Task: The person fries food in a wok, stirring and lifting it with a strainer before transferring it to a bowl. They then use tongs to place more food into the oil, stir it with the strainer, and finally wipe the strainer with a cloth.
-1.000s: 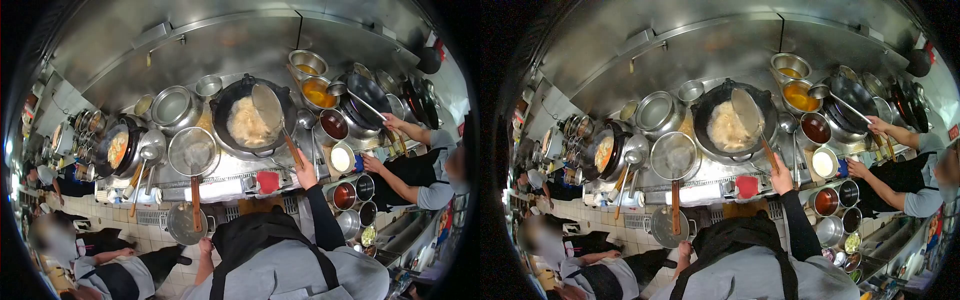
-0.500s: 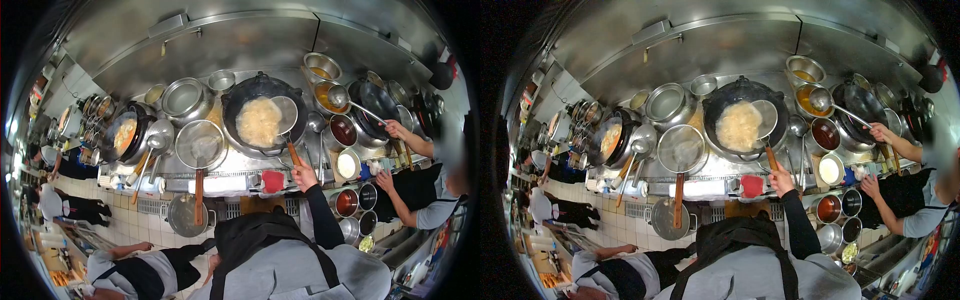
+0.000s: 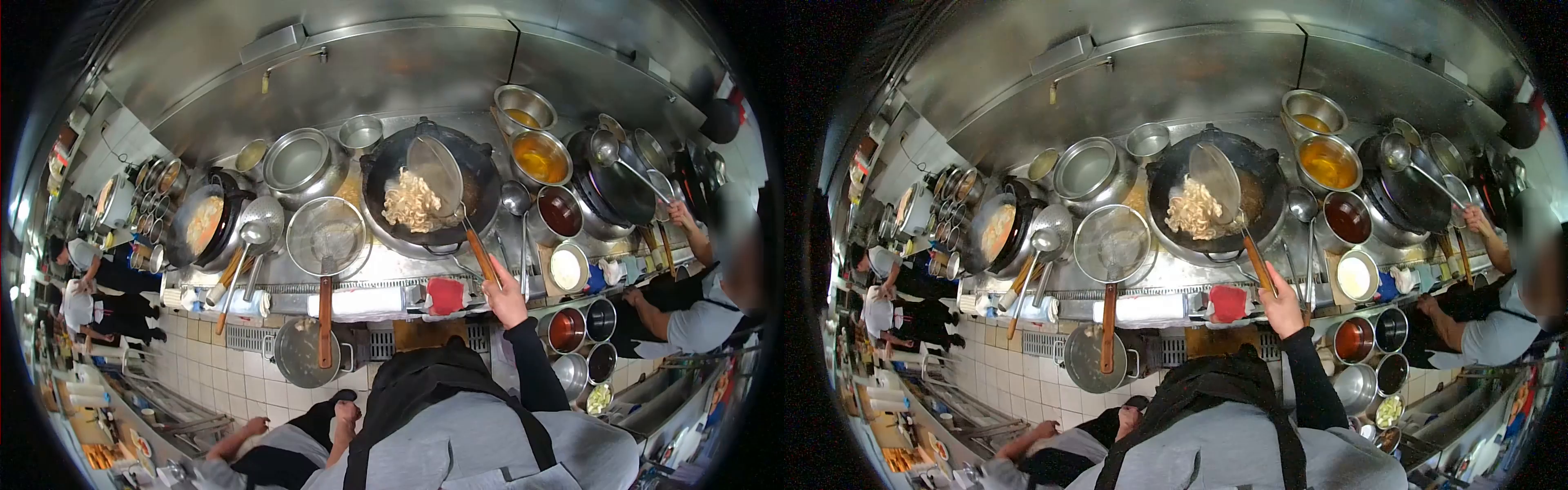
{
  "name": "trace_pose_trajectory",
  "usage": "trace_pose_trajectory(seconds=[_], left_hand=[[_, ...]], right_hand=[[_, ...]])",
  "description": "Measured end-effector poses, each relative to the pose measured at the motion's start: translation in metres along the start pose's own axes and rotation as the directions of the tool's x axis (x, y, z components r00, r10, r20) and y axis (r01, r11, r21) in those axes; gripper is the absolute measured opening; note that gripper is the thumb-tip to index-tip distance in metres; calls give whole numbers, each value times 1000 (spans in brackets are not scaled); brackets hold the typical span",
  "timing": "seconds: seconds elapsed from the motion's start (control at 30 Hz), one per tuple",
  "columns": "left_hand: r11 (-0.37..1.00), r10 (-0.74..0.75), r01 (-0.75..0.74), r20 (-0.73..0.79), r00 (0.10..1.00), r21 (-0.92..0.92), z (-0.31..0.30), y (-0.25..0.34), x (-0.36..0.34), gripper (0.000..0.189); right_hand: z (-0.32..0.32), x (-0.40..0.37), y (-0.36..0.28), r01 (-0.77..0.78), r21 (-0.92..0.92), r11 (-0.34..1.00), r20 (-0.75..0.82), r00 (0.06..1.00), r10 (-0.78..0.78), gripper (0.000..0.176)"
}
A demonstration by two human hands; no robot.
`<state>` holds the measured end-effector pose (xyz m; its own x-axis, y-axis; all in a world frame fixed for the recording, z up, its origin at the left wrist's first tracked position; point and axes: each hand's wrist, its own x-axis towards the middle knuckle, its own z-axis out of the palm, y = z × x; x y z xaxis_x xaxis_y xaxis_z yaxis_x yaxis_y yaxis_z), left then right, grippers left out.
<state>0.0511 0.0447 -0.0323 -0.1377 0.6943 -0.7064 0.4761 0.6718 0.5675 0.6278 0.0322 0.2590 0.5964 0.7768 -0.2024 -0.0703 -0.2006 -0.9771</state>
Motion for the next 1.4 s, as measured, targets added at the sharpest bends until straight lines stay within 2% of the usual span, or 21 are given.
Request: trace_pose_trajectory(seconds=[0.07,0.1,0.13,0.17,0.2,0.27,0.3,0.37,0.47,0.53,0.57,0.63,0.7,0.73,0.8,0.93,1.07,1.17,1.27,1.33,1.4], left_hand=[[921,169,-190,90,982,341,-4,-16,18,19],[774,271,-320,171,947,546,-8,-37,36,18],[533,360,-438,275,892,724,-12,-56,54,17],[-119,449,-556,544,709,823,-24,-52,79,16],[315,418,-501,356,836,806,-14,-61,62,15],[584,370,-397,203,907,708,-9,-45,41,14],[667,360,-362,144,922,651,-6,-39,38,14],[779,357,-314,28,934,542,-4,-37,39,14],[852,362,-295,-78,929,432,2,-41,44,15],[934,284,-247,-118,951,257,10,-51,43,19],[961,244,-221,-138,960,164,14,-56,43,21],[964,204,-180,-109,973,198,11,-56,41,21],[946,183,-158,-63,981,282,8,-50,36,22],[932,182,-159,-40,982,327,7,-49,36,22],[908,175,-164,9,985,386,3,-43,33,22],[954,105,-105,16,994,279,5,-20,24,24],[993,17,-19,12,1000,114,7,-8,19,25],[996,-7,5,17,1000,85,6,-4,14,26],[988,3,-8,30,1000,151,2,-11,11,27],[965,37,-48,46,998,259,-1,-21,13,28],[915,81,-104,74,994,390,-5,-31,17,29]], right_hand=[[-5,0,12,132,-151,980,-16,991,-136,65],[2,-5,-10,129,-149,980,-24,991,-134,64],[5,-7,-23,127,-146,981,-32,991,-133,62],[5,-4,-20,150,-153,977,-37,987,-157,61],[3,0,-17,167,-162,973,-35,984,-175,61],[1,8,-10,200,-180,963,-31,978,-208,61],[3,9,-8,265,-269,926,-68,954,-293,62],[4,9,-10,208,-357,911,-104,960,-260,63],[7,2,-26,76,-406,911,-180,970,-162,64],[18,-5,-33,32,-418,908,-239,961,-143,64],[25,-9,-32,38,-429,902,-269,948,-168,64],[32,-8,-17,29,-400,916,-318,933,-168,67],[34,8,14,-28,-94,995,-280,960,0,70],[34,20,24,-117,166,979,-219,964,152,71],[33,46,39,-234,459,857,-65,953,295,74],[9,112,70,-391,606,693,194,917,348,78],[0,132,56,-459,603,652,366,886,284,78],[-10,110,11,-444,527,725,368,888,277,77],[-8,70,-35,-327,287,900,258,932,256,73],[-8,48,-38,-136,79,988,144,982,123,67],[-7,46,-30,31,-61,998,77,997,-26,66]])
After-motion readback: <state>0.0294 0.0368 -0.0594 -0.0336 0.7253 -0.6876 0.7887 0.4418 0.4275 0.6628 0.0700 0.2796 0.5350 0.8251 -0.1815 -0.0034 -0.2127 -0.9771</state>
